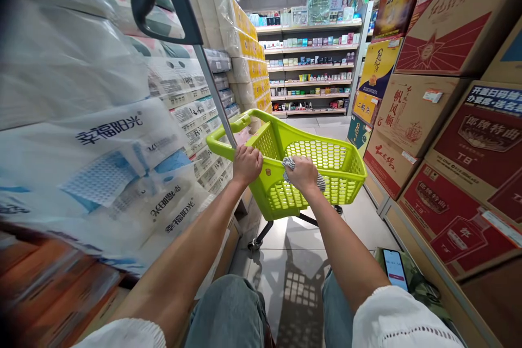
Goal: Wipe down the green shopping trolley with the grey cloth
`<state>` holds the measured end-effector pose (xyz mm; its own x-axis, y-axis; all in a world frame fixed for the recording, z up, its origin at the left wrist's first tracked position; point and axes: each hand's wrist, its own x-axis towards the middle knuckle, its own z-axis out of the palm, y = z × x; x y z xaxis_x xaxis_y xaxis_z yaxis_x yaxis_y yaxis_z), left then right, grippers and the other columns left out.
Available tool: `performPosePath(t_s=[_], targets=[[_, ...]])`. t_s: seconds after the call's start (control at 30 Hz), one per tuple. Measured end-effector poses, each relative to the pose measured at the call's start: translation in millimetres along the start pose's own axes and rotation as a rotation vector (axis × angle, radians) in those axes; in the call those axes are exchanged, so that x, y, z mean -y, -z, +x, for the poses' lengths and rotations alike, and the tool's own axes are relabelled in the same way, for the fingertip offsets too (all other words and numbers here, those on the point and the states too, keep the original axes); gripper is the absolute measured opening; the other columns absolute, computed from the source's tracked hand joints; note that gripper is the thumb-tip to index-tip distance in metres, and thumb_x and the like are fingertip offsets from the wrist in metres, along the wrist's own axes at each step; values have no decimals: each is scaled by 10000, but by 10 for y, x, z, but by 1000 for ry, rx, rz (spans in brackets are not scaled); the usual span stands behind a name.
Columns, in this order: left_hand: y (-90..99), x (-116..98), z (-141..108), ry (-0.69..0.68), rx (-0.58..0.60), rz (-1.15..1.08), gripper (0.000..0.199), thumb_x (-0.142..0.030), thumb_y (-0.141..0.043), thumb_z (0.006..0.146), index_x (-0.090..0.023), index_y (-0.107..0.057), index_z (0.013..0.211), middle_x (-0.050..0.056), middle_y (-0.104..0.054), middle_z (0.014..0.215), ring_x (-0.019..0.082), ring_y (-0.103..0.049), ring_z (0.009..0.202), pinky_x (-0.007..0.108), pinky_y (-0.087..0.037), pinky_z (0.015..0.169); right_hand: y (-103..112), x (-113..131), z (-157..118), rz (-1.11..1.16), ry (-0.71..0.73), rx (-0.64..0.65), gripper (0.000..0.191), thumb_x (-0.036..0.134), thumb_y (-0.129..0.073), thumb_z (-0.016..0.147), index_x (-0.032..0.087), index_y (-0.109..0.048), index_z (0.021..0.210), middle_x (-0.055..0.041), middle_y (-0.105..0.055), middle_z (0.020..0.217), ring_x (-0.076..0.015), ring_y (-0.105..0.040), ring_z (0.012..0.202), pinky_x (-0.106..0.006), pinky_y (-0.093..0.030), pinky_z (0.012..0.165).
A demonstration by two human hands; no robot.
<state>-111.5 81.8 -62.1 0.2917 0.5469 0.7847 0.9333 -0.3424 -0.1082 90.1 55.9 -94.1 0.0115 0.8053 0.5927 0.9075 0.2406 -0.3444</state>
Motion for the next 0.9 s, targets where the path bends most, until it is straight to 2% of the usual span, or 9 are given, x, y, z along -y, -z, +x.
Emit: performPosePath(t_s=[0.1,0.17,0.23,0.3,0.47,0.6,0.67,0.77,0.9], targets=[[-51,-265,45,-76,56,-12,261,-270,-379,899,-193,-602,787,123,-634,909,276,-543,1021,477,-351,1009,0,10,3,2,-1,-18,278,410,-535,837,218,-638,1009,-67,-666,944,-230,-536,915,-306,-380,774],[-143,-476,67,-140,155,-71,212,-216,-407,873,-193,-610,816,112,-655,911,260,-569,968,452,-386,958,-4,15,5,4,5,-30,292,409,-536,835,208,-628,1026,-76,-662,950,-236,-534,918,-312,-384,777],[-254,-649,72,-39,242,-98,162,-207,-449,844,-193,-603,798,103,-662,812,261,-588,860,440,-424,850,-3,6,2,-3,5,-33,289,394,-534,839,202,-621,1037,-84,-658,960,-240,-533,927,-316,-387,781],[-346,-745,62,20,238,-97,203,-244,-427,875,-202,-595,769,100,-663,791,264,-584,851,446,-410,837,7,-27,-7,-12,10,-21,280,384,-525,849,204,-616,1043,-85,-655,975,-239,-531,942,-315,-388,788],[-418,-735,23,-20,164,-100,393,-390,-304,955,-220,-576,728,81,-658,806,244,-559,902,434,-369,872,101,-297,-42,-52,20,25,287,413,-526,855,218,-614,1047,-77,-649,1023,-236,-525,970,-307,-382,786],[-417,-725,16,-8,150,-96,433,-409,-271,966,-220,-571,717,78,-645,791,240,-541,897,426,-351,878,224,-651,-72,-134,-104,34,308,445,-504,858,195,-623,994,-90,-651,991,-240,-528,940,-312,-374,769],[-422,-748,18,-1,158,-81,432,-408,-268,967,-221,-569,722,78,-644,798,240,-533,901,420,-344,877,263,-744,-87,-171,-172,26,316,447,-503,855,181,-619,979,-98,-646,991,-243,-524,946,-313,-371,774],[-432,-793,21,14,176,-65,425,-402,-264,967,-219,-569,734,81,-642,818,247,-524,913,420,-329,892,243,-659,-93,-181,-193,10,334,444,-510,849,166,-611,1005,-106,-636,1008,-249,-508,973,-317,-369,797],[-442,-811,10,24,189,-43,394,-374,-278,962,-213,-572,755,94,-634,839,259,-514,925,429,-313,910,109,-264,-65,-108,-93,21,336,428,-489,870,174,-602,1060,-98,-631,1018,-246,-493,979,-321,-369,831]])
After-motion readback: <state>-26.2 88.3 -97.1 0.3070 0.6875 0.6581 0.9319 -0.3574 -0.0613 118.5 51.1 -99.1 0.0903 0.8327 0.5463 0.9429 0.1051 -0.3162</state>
